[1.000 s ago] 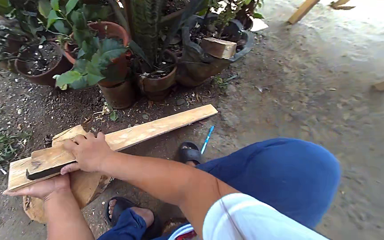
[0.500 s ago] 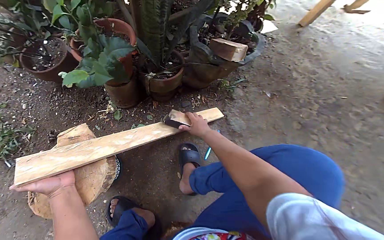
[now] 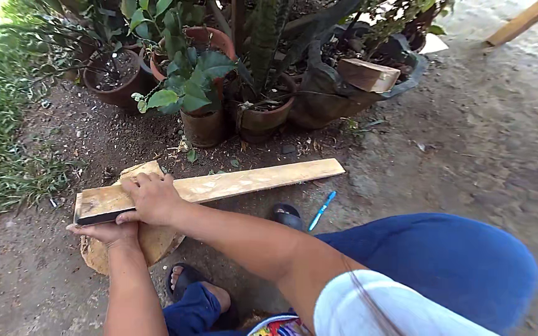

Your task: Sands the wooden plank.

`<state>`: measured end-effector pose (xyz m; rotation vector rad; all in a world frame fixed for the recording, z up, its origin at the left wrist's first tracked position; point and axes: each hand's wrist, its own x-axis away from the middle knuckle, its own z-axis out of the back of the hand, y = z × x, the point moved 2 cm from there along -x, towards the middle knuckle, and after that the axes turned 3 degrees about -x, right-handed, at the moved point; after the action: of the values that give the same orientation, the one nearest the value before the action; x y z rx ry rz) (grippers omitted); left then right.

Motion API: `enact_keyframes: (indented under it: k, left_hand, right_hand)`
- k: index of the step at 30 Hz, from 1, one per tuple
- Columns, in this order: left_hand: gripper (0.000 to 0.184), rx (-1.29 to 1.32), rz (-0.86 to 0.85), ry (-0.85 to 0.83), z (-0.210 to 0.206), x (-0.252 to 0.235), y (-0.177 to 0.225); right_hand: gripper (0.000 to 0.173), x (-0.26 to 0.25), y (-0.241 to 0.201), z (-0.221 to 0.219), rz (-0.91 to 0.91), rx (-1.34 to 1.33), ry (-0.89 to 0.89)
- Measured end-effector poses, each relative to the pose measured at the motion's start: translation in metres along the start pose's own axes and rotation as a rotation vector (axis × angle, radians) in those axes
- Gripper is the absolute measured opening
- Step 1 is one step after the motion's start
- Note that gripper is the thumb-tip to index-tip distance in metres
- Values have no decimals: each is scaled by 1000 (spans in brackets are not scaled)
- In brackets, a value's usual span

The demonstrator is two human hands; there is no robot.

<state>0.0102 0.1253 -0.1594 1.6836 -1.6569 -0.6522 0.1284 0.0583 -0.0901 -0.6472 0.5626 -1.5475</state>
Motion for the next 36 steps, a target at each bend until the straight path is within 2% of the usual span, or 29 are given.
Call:
enact_keyframes:
  k: [3,9,11,13,15,18,22,25,26,27,29,31,33,36]
  left_hand:
    - [97,20,17,25,-4,2,1]
    - [96,-18,26,34,-6,6,2]
    - [96,-9,44,45,-7,7,4]
    - [97,1,48,51,-7,7,3]
    - [98,-10,50,54,-6,6,3]
    - [96,-19,55,53,-6,6,3]
    - [97,-10,24,-2,-3,3,2]
    - [87,-52,-41,-78,28,-17,-22]
    - [81,-113,-90,-107,40,-22,-28]
    - [84,-118,-104,-122,42,-23,-28]
    - [93,-42,-22,-64,16,-7,-10]
    - [97,-7,23,-54,-3,3,3]
    - [98,-2,25,-85,-1,4,2]
    - [94,27,75,18,-3,4,2]
  right_hand:
    - [73,29,60,9,-105,38,107]
    - [88,136,230,44,-466,195,151]
    - [88,157,248,51,-573,183,155]
    - [88,155,235,53,-649,155,160]
    - [87,138,200,48,-635,127,183]
    - [86,89,125,33,-501,103,165]
    - [85,1,11,1,-228,76,147]
    - [79,-51,-71,-18,-85,65,112]
    - [79,-61,-87,-21,-77,99,82]
    - [79,-66,-97,-21,-76,129,47]
    - [78,-61,-91,-15,-72,101,26]
    - [76,-43,-60,-5,-80,61,46]
    - [79,-15,-13,5,-129,88,60]
    - [86,35,82,22,-250,160,120]
